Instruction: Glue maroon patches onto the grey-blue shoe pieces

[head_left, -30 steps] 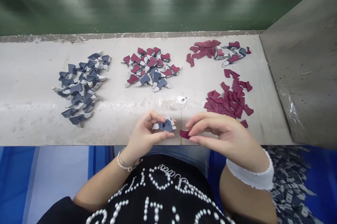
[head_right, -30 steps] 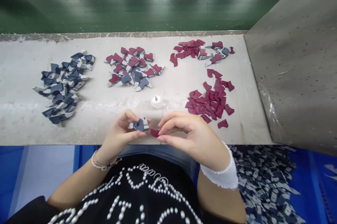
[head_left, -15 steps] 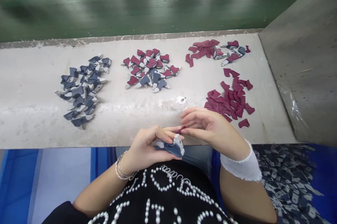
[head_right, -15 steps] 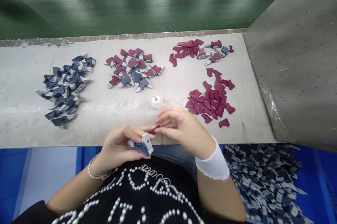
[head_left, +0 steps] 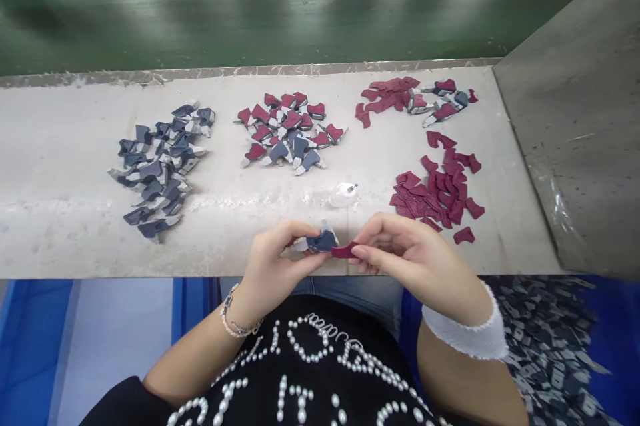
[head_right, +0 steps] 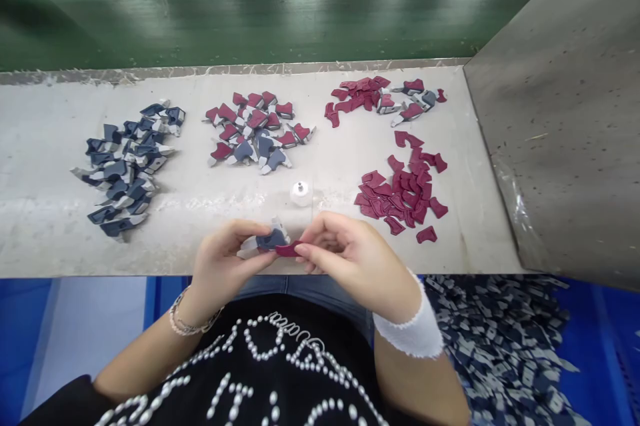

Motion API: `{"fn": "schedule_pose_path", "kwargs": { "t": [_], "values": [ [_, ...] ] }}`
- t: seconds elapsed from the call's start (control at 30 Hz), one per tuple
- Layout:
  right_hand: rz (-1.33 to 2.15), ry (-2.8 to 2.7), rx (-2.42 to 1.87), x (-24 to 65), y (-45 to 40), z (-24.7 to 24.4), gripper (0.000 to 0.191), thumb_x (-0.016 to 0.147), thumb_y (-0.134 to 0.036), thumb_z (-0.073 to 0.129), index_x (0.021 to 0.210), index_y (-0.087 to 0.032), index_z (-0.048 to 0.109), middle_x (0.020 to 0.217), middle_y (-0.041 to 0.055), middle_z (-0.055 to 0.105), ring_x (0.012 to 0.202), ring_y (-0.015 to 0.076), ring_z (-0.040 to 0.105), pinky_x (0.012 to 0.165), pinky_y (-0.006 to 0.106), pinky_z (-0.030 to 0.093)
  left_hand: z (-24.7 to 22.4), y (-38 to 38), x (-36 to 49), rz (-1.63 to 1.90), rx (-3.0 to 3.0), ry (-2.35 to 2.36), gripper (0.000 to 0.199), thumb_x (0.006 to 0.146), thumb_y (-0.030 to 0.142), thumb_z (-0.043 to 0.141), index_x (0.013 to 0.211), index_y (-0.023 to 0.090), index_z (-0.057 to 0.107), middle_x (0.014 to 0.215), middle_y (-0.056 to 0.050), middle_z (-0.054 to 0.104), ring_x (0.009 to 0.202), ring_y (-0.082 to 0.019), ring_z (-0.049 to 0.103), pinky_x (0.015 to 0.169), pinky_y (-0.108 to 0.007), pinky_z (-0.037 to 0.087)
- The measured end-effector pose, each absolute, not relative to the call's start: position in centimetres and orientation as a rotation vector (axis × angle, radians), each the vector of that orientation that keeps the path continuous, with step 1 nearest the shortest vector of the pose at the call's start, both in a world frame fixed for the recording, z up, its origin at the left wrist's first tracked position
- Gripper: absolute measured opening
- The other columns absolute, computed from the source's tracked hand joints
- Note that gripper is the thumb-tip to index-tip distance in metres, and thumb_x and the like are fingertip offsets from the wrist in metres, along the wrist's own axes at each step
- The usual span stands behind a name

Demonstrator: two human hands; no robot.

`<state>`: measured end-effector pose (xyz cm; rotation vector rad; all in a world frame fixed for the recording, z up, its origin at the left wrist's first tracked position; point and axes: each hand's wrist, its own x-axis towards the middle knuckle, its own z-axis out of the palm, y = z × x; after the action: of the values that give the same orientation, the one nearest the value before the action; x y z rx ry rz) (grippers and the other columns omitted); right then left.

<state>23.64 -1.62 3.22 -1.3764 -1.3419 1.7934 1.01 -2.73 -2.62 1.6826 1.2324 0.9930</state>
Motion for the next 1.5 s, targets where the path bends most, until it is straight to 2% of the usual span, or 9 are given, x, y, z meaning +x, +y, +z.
{"fn": "schedule_pose_path", "kwargs": {
  "t": [0.13, 0.23, 0.4, 0.7, 0.87, 1.0, 1.23, 1.5],
  "values": [
    [1.759, -1.354, -1.393, 22.2, -1.4, 2.6, 0.015, 0.090, -0.030, 0.071, 0.082, -0.020, 0.064, 0.071, -0.0017, 0.070, 0.065, 0.0116, 0.066, 0.062, 0.022, 0.054, -2.2, -2.8, 1.6, 1.058, 1.669, 1.199, 0.021, 0.080, 0.020, 0.081, 0.093, 0.021, 0.065, 0.102, -0.005, 0.066, 0.086, -0.017, 0.068, 0.068, -0.028, 0.059],
    [1.808, -1.304, -1.390, 22.0, -1.2, 2.4, 0.018, 0.087, -0.032, 0.074, 0.080, -0.020, 0.063, 0.070, -0.0013, 0.070, 0.065, 0.0124, 0.066, 0.060, 0.022, 0.054, -2.1, -2.8, 1.7, 1.075, 1.650, 1.127, 0.021, 0.080, 0.018, 0.081, 0.093, 0.020, 0.064, 0.098, -0.005, 0.064, 0.087, -0.017, 0.067, 0.069, -0.027, 0.059],
    [1.746, -1.361, -1.439, 22.2, -1.4, 2.5, 0.018, 0.090, -0.034, 0.070, 0.081, -0.020, 0.062, 0.072, 0.0000, 0.069, 0.065, 0.0153, 0.067, 0.059, 0.027, 0.054, -2.4, -2.6, 1.5, 1.104, 1.672, 1.041, 0.029, 0.075, 0.019, 0.086, 0.093, 0.019, 0.063, 0.095, -0.003, 0.063, 0.081, -0.014, 0.067, 0.061, -0.022, 0.058],
    [1.804, -1.318, -1.381, 22.1, -1.1, 2.4, 0.023, 0.086, -0.036, 0.075, 0.079, -0.021, 0.060, 0.072, -0.0010, 0.066, 0.066, 0.0161, 0.065, 0.060, 0.029, 0.053, -1.9, -2.0, 1.4, 1.179, 1.813, 0.976, 0.030, 0.072, 0.018, 0.088, 0.092, 0.019, 0.065, 0.091, -0.002, 0.064, 0.081, -0.013, 0.066, 0.069, -0.025, 0.060],
    [1.991, -1.259, -1.167, 22.5, -0.4, 1.5, 0.022, 0.086, -0.032, 0.075, 0.101, -0.022, 0.063, 0.080, -0.0032, 0.064, 0.074, 0.0133, 0.063, 0.067, 0.026, 0.054, -1.5, -1.7, 1.0, 1.179, 1.819, 0.902, 0.031, 0.070, 0.023, 0.090, 0.091, 0.019, 0.066, 0.087, -0.001, 0.065, 0.076, -0.013, 0.067, 0.067, -0.025, 0.062],
    [2.068, -1.291, -1.067, 22.5, -0.4, 1.2, 0.015, 0.092, -0.033, 0.068, 0.099, -0.020, 0.065, 0.080, -0.0023, 0.063, 0.072, 0.0132, 0.062, 0.068, 0.027, 0.055, -1.3, -1.7, 1.0, 1.170, 1.834, 0.905, 0.031, 0.071, 0.029, 0.089, 0.091, 0.020, 0.068, 0.085, -0.001, 0.066, 0.072, -0.013, 0.067, 0.064, -0.026, 0.063],
    [1.735, -1.642, -1.138, 22.0, -1.5, 2.8, 0.008, 0.101, -0.026, 0.052, 0.103, -0.023, 0.059, 0.100, 0.0026, 0.065, 0.094, 0.0182, 0.061, 0.084, 0.032, 0.049, -1.2, -1.8, 1.1, 1.200, 1.812, 0.903, 0.028, 0.072, 0.022, 0.089, 0.091, 0.020, 0.069, 0.085, -0.001, 0.066, 0.073, -0.012, 0.068, 0.065, -0.023, 0.063],
    [1.689, -1.718, -1.152, 21.9, -1.6, 2.8, 0.015, 0.101, -0.033, 0.052, 0.092, -0.022, 0.056, 0.080, -0.0023, 0.056, 0.074, 0.0149, 0.052, 0.068, 0.030, 0.042, -0.7, -1.9, 1.3, 1.187, 1.884, 0.858, 0.026, 0.072, 0.023, 0.088, 0.088, 0.020, 0.068, 0.084, 0.000, 0.067, 0.071, -0.011, 0.069, 0.064, -0.022, 0.063]
  ]
}}
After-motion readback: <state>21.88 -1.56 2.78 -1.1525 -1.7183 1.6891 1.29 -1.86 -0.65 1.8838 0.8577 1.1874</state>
